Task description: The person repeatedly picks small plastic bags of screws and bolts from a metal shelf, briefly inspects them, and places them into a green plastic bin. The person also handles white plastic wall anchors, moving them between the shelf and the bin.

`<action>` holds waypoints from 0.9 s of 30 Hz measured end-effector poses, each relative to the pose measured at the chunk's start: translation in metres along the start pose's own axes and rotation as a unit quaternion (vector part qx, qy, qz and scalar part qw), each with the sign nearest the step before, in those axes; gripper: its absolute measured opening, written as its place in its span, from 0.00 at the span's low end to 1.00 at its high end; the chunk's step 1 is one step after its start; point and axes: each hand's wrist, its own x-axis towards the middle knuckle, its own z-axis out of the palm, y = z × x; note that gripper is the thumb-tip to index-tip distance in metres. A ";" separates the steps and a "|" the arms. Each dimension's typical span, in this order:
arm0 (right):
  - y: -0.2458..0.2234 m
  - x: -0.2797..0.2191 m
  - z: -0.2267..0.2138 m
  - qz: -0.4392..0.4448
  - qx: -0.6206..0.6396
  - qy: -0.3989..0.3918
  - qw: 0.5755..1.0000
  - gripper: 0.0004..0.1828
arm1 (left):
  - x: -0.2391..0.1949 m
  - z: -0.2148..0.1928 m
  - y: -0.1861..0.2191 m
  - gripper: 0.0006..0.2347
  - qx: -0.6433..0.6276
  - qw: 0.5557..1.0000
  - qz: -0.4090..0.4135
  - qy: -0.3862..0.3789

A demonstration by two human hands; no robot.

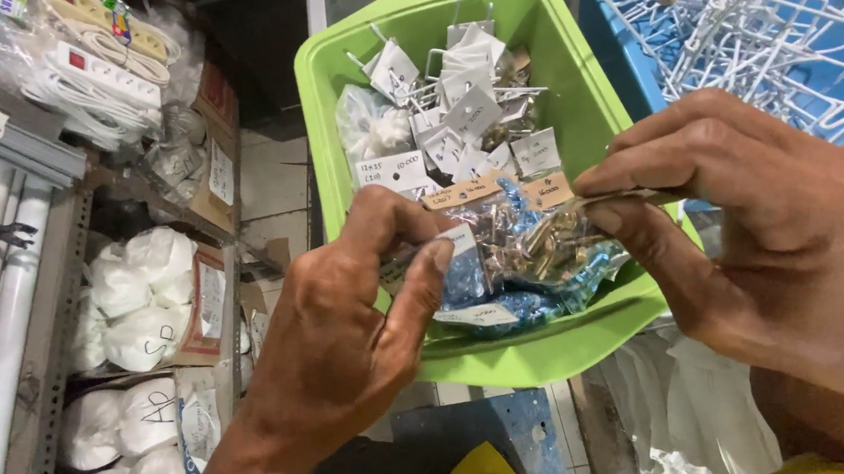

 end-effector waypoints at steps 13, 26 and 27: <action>0.030 -0.019 0.026 0.080 -0.089 -0.121 0.985 0.20 | 0.019 0.003 -0.001 0.07 -0.085 0.976 -0.098 0.177; 0.031 -0.013 0.032 0.027 -0.020 -0.195 0.980 0.13 | 0.024 0.000 0.008 0.16 -0.032 0.964 -0.224 -0.142; 0.031 -0.013 0.031 -0.005 -0.015 -0.194 0.981 0.17 | 0.024 -0.003 0.007 0.18 -0.068 0.963 -0.234 -0.117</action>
